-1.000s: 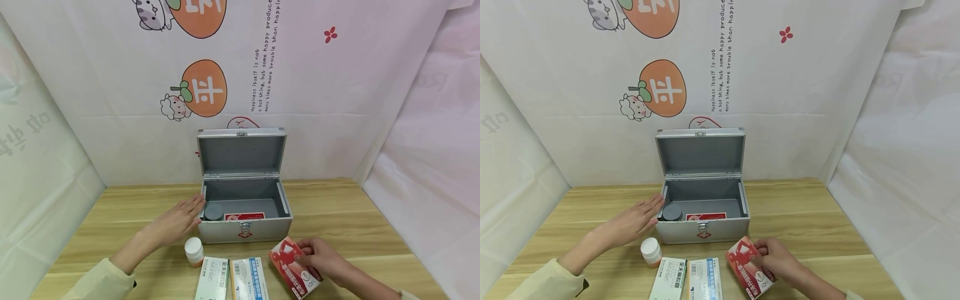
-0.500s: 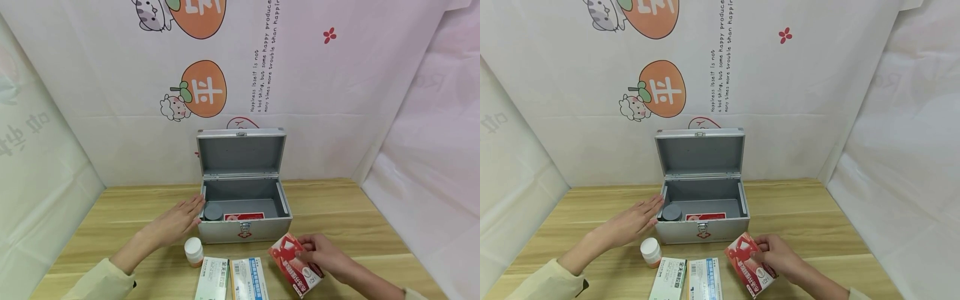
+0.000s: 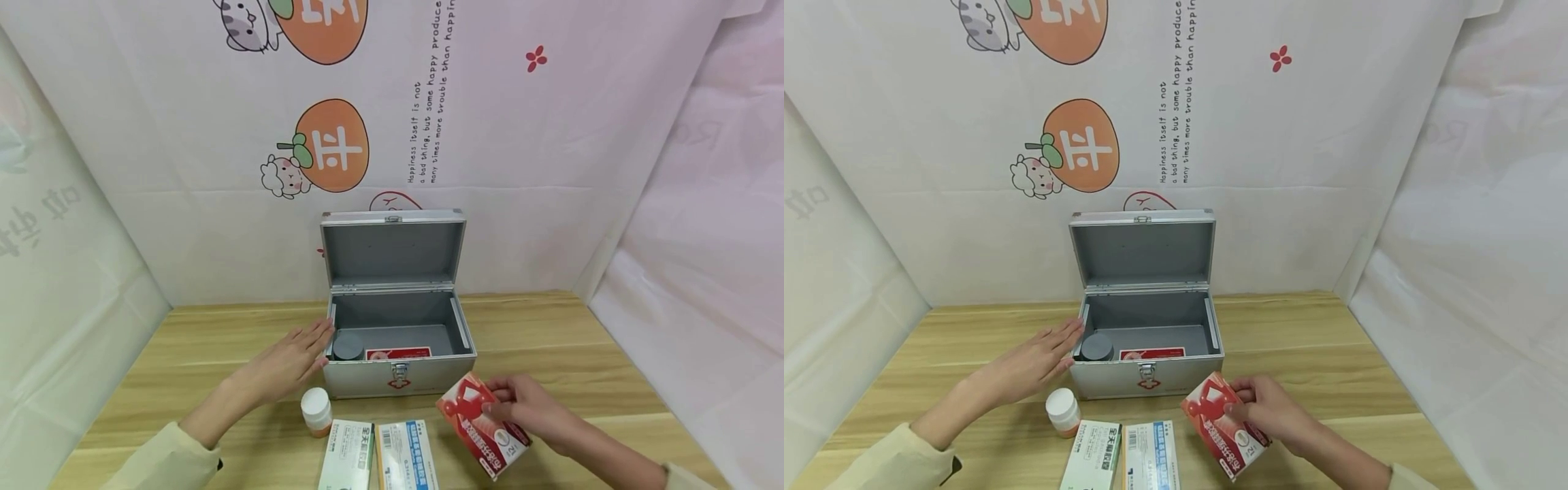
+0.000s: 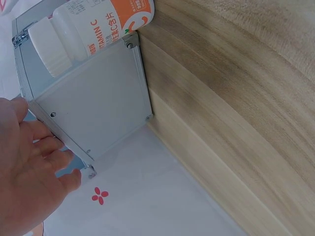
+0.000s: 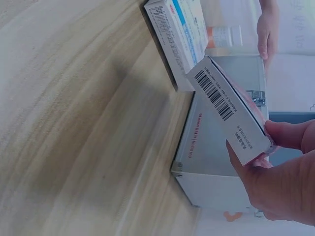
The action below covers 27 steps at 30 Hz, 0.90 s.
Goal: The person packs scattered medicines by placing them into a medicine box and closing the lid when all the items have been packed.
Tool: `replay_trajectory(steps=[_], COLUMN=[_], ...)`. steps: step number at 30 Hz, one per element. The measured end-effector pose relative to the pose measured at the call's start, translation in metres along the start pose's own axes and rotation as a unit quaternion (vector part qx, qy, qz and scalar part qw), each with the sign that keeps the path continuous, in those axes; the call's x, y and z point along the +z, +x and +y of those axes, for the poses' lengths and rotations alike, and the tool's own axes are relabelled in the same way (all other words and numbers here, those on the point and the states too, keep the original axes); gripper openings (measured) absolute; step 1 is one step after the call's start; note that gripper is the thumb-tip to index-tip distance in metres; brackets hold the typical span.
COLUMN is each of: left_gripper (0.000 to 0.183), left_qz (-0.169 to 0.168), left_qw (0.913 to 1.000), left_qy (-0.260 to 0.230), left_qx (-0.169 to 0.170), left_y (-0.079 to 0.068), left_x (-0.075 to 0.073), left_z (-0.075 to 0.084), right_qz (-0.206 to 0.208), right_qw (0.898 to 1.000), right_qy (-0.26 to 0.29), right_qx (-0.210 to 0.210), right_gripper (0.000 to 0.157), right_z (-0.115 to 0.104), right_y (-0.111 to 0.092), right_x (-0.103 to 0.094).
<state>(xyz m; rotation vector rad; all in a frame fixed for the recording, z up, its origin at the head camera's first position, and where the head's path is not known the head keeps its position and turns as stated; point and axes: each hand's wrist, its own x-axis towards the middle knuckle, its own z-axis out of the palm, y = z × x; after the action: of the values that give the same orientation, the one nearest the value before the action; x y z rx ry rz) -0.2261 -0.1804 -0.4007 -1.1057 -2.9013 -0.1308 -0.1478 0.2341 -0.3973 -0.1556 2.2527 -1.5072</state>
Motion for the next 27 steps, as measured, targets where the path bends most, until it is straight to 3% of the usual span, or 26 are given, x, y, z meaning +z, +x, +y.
replay_trajectory(steps=[27], left_gripper=[0.059], left_qz=[0.000], left_qw=[0.9999], left_qy=[0.010], left_qx=[0.004], left_y=[0.000], left_x=[-0.002], left_z=[0.000], right_qz=[0.003], right_qw=[0.999], right_qy=[-0.038], right_qx=[-0.030], right_gripper=[0.043], right_z=[-0.039], right_y=[0.006], right_x=[0.000])
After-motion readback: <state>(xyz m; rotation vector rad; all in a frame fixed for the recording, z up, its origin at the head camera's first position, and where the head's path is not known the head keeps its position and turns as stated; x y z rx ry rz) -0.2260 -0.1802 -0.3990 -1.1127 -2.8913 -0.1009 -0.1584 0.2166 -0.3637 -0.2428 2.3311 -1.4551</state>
